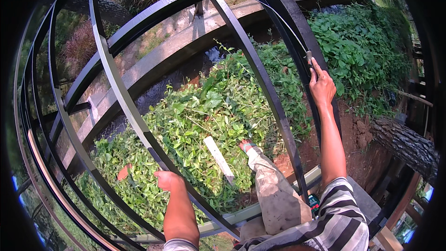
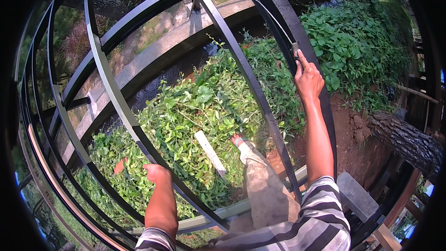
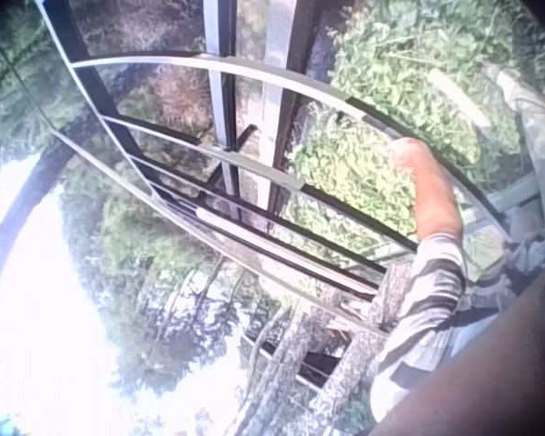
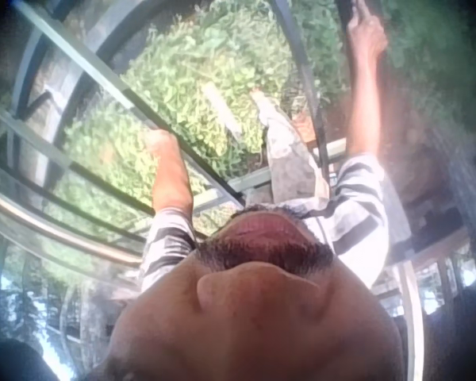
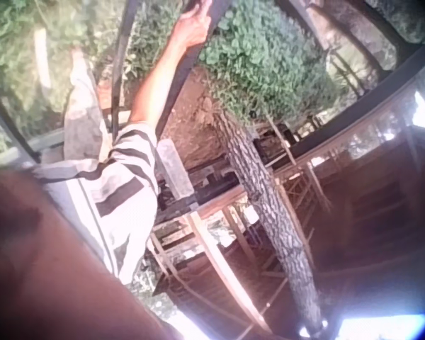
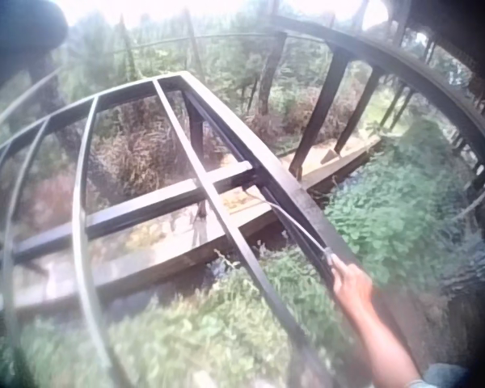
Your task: The person paints a curved black metal frame while standing on a wooden board. They use a small brush and a container of black paint, working along the various beams of the structure.
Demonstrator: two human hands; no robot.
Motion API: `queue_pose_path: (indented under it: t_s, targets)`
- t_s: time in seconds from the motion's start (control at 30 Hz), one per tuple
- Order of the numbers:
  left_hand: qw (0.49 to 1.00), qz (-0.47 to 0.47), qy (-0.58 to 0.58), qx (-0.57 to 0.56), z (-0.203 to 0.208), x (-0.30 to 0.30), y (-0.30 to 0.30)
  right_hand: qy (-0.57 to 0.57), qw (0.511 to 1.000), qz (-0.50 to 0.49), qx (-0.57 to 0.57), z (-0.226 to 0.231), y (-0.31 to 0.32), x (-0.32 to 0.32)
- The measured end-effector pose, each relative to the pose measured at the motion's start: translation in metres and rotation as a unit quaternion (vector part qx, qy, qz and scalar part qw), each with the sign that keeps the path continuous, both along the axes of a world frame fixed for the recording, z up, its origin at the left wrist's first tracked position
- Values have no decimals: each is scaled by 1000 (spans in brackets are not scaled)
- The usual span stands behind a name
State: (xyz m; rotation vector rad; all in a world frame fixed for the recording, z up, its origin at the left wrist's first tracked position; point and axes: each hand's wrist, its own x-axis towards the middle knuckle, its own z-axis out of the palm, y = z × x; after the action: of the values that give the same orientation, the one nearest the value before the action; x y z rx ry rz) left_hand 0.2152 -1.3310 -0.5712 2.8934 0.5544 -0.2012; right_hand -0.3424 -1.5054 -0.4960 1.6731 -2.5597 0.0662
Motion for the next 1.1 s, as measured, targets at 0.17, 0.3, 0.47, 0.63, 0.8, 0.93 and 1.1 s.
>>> queue_pose_path:
  t_s: [0.17,0.3,0.47,0.63,0.8,0.93,1.1]
  targets:
    - [1000,1,-5,19,-11,4,6,40,999,-2,-7,6,-38,18]
    - [1000,9,2,28,7,1,0,25,999,-28,10,9,-2,22]
    - [1000,17,23,3,11,-9,-8,30,999,10,8,17,-40,12]
    - [999,20,12,22,4,4,1,7,1000,8,19,32,-23,16]
    - [1000,19,16,-8,-2,2,1,37,997,40,-56,29,-41,15]
    - [999,19,28,-15,-3,1,4,3,998,51,-35,18,-38,4]
    - [999,42,12,-21,7,-5,-6,-29,997,62,-43,43,-43,11]
